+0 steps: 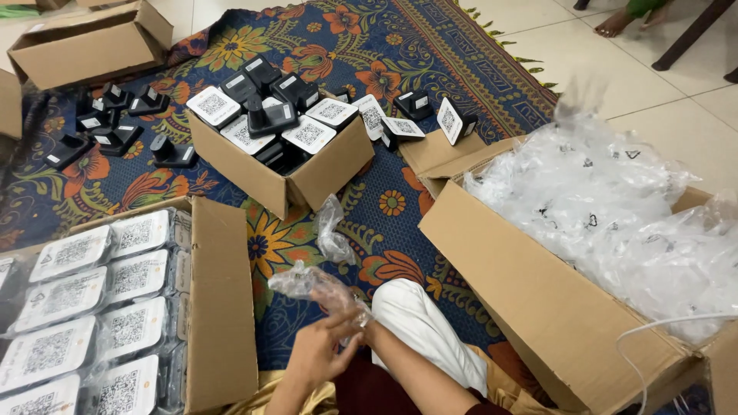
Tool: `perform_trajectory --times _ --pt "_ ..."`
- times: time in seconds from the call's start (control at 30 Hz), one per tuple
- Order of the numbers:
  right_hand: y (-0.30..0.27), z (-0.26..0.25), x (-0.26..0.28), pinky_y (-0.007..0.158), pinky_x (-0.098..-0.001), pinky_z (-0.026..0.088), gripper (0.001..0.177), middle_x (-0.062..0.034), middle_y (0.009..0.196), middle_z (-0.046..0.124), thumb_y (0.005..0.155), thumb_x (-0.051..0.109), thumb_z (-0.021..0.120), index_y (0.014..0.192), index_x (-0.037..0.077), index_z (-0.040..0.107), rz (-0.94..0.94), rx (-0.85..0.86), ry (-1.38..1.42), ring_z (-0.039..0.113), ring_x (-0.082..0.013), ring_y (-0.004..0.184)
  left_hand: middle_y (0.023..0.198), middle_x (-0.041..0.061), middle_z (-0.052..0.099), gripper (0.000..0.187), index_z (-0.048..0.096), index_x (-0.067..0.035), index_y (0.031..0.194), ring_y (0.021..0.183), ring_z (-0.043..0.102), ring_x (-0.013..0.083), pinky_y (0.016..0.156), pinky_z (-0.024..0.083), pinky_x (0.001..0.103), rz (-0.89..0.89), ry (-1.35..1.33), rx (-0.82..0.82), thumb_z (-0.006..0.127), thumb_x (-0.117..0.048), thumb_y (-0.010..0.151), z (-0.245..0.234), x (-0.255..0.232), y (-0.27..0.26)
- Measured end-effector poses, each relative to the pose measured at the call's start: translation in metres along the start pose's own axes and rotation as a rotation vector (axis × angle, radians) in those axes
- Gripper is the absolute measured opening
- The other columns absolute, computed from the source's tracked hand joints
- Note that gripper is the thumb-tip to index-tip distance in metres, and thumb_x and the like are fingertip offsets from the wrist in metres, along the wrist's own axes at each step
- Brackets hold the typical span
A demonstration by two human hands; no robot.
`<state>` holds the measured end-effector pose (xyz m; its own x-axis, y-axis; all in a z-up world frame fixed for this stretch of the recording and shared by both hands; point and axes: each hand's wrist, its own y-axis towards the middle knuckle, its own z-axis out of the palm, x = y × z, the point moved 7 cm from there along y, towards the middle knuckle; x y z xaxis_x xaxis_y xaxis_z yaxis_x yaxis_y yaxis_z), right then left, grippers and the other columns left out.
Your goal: The person packs electronic items with QR codes into cardboard boxes while sitting on the floor.
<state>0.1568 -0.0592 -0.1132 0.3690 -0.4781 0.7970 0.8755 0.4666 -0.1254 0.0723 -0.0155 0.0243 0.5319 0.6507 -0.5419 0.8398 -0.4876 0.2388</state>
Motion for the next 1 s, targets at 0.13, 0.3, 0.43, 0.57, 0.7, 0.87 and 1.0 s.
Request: perform_trajectory --times 0.13,0.3,0.43,0.57,0.7,0.87,1.0 --pt "-0.014 0.026 0.039 0.123 -0.049 0.027 0.116 -0.0184 0.167 0.021 0.08 0.051 0.074 0.165 0.008 0.007 -0.403 0.027 -0.577 0.026 -0.0367 0.152 0.126 -0.006 0.077 0.027 0.08 -0.024 0.113 0.058 0.072 0.019 0.063 0.061 0.032 -0.423 -0.057 -0.148 0.068 -0.03 0.089 -0.055 0.026 0.011" --pt "-0.031 0.048 0.042 0.132 -0.0454 0.03 0.155 -0.0152 0.174 0.024 0.066 0.068 0.086 0.168 0.001 -0.009 -0.354 0.144 -0.978 0.035 -0.0292 0.159 0.115 0.017 0.073 0.05 0.066 -0.006 0.125 0.096 0.071 0.0367 0.08 0.055 0.046 -0.327 0.498 -0.652 0.064 -0.047 0.096 -0.094 0.099 -0.006" --pt "-0.025 0.048 0.023 0.131 -0.0453 0.031 0.15 -0.0175 0.177 0.011 0.067 0.062 0.087 0.168 0.007 -0.009 -0.541 0.188 -0.979 0.033 -0.0303 0.159 0.108 0.02 0.074 0.051 0.066 -0.006 0.122 0.096 0.071 0.0398 0.081 0.055 0.048 -0.536 0.454 -0.445 0.064 -0.05 0.096 -0.082 0.148 -0.005" --pt "-0.027 0.048 0.032 0.118 -0.0437 0.04 0.123 -0.0143 0.171 0.022 0.081 0.048 0.081 0.168 0.013 0.001 -0.539 0.27 -0.81 0.035 -0.0282 0.154 0.093 0.019 0.074 0.035 0.074 -0.008 0.108 0.091 0.071 0.039 0.077 0.055 0.047 -0.664 0.115 -0.32 0.066 -0.039 0.094 -0.061 0.178 -0.005" --pt "-0.033 0.052 0.017 0.092 -0.0397 0.057 0.094 -0.0057 0.16 0.059 0.095 0.04 0.064 0.17 0.016 0.014 -0.229 0.272 -0.834 0.064 -0.0169 0.142 0.089 0.019 0.073 0.028 0.074 -0.009 0.103 0.085 0.071 0.0377 0.075 0.055 0.045 -0.616 -0.011 -0.552 0.066 -0.035 0.097 -0.085 0.163 -0.008" --pt "-0.014 0.053 0.003 0.107 -0.0442 0.05 0.115 -0.0142 0.149 0.059 0.086 0.043 0.085 0.167 0.011 0.011 -0.376 0.343 -1.183 0.062 -0.0248 0.128 0.09 0.019 0.072 0.024 0.072 -0.011 0.104 0.087 0.069 0.0419 0.071 0.052 0.05 -0.591 0.159 -0.61 0.062 -0.032 0.098 -0.106 0.142 -0.003" --pt "-0.029 0.07 0.052 0.105 -0.0401 0.052 0.136 -0.0155 0.14 0.06 0.073 0.058 0.085 0.161 0.005 -0.003 -0.465 0.253 -0.979 0.068 -0.021 0.117 0.087 0.019 0.071 0.021 0.062 -0.009 0.099 0.082 0.066 0.0463 0.067 0.048 0.059 -0.617 0.406 -0.495 0.052 -0.026 0.105 -0.102 0.168 -0.01"
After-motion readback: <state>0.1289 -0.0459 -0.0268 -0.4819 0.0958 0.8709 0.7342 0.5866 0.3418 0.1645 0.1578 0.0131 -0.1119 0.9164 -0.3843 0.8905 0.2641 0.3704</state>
